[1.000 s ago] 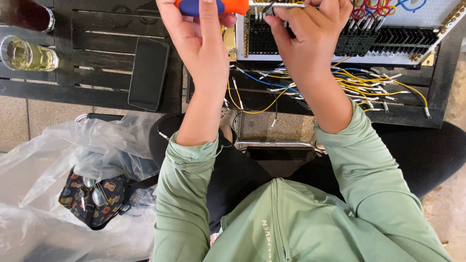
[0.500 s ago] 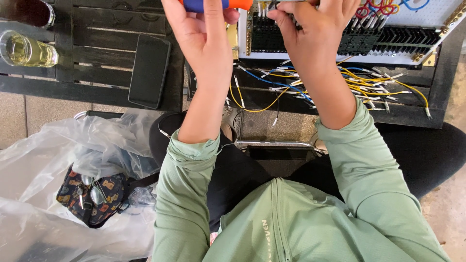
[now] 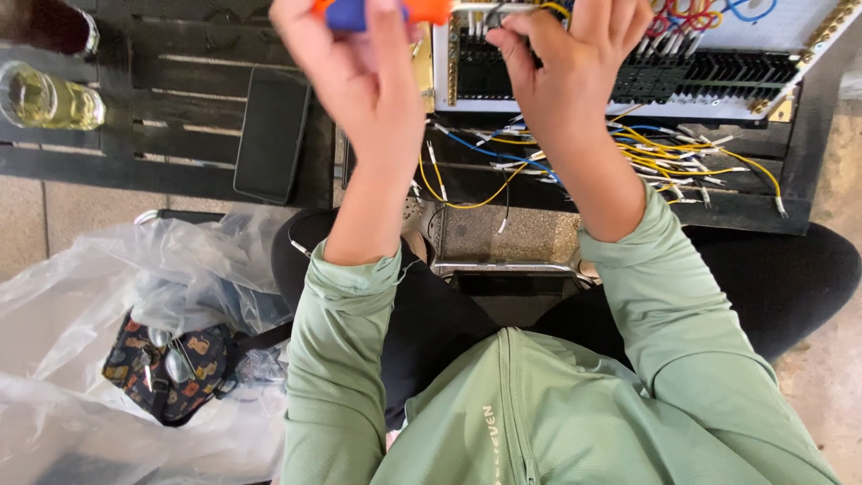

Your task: The person sits on a low stool and uses a screwdriver to connect various colored wires into a terminal block inside an open electrical box. They repeatedly insert wire ends into the terminals and tighten the screws to secure the connections.

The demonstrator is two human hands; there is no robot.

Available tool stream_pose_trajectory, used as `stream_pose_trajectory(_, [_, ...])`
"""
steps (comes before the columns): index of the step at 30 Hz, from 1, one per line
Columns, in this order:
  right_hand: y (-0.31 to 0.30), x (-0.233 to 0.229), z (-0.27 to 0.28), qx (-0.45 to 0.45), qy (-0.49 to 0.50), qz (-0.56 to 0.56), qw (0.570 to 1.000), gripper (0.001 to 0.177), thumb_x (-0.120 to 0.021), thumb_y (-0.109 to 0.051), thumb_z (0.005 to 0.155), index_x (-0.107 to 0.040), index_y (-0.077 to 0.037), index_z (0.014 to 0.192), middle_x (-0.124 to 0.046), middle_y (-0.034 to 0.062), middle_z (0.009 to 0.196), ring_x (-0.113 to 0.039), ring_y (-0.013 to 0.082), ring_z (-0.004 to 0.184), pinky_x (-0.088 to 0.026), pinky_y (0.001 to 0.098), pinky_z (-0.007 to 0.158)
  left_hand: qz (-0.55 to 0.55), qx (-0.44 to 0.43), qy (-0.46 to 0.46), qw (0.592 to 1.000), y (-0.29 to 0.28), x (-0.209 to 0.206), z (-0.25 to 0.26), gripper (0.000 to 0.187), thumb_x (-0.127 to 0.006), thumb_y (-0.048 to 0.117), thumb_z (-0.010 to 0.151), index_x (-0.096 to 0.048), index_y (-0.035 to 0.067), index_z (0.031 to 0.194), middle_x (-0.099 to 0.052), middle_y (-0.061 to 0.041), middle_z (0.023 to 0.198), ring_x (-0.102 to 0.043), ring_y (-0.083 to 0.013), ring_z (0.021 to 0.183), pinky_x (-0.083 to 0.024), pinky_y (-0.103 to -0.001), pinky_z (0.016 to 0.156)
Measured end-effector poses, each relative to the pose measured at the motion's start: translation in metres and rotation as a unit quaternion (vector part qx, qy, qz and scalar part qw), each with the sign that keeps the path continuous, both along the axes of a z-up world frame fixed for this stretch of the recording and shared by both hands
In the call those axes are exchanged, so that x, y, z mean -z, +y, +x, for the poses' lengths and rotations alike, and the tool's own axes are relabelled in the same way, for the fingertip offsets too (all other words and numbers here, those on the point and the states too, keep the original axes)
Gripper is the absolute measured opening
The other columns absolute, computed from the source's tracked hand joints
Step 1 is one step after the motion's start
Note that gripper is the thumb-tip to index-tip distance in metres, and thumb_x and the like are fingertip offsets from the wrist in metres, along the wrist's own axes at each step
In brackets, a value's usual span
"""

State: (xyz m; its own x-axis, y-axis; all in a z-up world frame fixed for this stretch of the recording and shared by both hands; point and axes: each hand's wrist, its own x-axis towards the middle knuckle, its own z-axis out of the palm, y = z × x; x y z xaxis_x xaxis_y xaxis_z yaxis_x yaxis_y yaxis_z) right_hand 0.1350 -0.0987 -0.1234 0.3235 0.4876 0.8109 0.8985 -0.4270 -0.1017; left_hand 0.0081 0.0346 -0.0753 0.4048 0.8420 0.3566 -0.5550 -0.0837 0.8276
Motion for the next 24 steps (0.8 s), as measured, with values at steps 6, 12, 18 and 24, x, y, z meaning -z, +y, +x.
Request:
stream_pose_trajectory(6, [0.005,-0.013,-0.01,0.004,-0.009,0.056,0.998,0.034,-0.067,-0.047,0.108,-0.076,-0.02,0.089,-0.051,0.011,0.11,-0.049,0.0364,0.098,-0.035,0.047,0.083,0.249,-0.19,-0.016,0.95,0.01,-0.04,-0.015,0.019,-0.055,0.022,0.111,-0.047,0.021,0.128,-0.055,-0.005,0.109,-0.054,-0.0156,0.082,-0.05,-0.026,0.053])
stream_pose_trajectory(12, [0.008,-0.023,-0.02,-0.023,0.005,0.107,0.994,0.025,-0.066,-0.03,0.107,-0.074,-0.016,0.088,-0.055,0.0087,0.112,-0.053,0.0317,0.101,-0.034,0.0459,0.082,0.389,-0.201,0.062,0.897,0.007,-0.033,-0.014,0.016,-0.055,0.015,0.106,-0.05,0.008,0.119,-0.057,-0.008,0.106,-0.058,-0.0223,0.095,-0.048,-0.035,0.086])
stream_pose_trajectory(18, [0.009,-0.015,-0.023,-0.006,0.0,0.109,0.994,0.021,-0.064,-0.023,0.106,-0.076,-0.014,0.092,-0.053,0.0083,0.121,-0.052,0.0333,0.109,-0.037,0.0467,0.095,0.466,-0.163,0.03,0.869,0.007,-0.041,-0.019,0.018,-0.054,0.019,0.106,-0.045,0.012,0.121,-0.059,-0.016,0.094,-0.061,-0.0283,0.084,-0.05,-0.039,0.072])
stream_pose_trajectory(24, [0.012,-0.034,-0.024,0.01,0.134,0.139,0.981,0.022,-0.066,-0.033,0.103,-0.073,-0.016,0.093,-0.047,0.0056,0.122,-0.043,0.0265,0.119,-0.031,0.047,0.098,0.328,-0.229,0.02,0.916,0.012,-0.035,-0.02,0.03,-0.059,0.014,0.106,-0.046,0.015,0.133,-0.044,-0.005,0.123,-0.063,-0.0263,0.085,-0.051,-0.036,0.083])
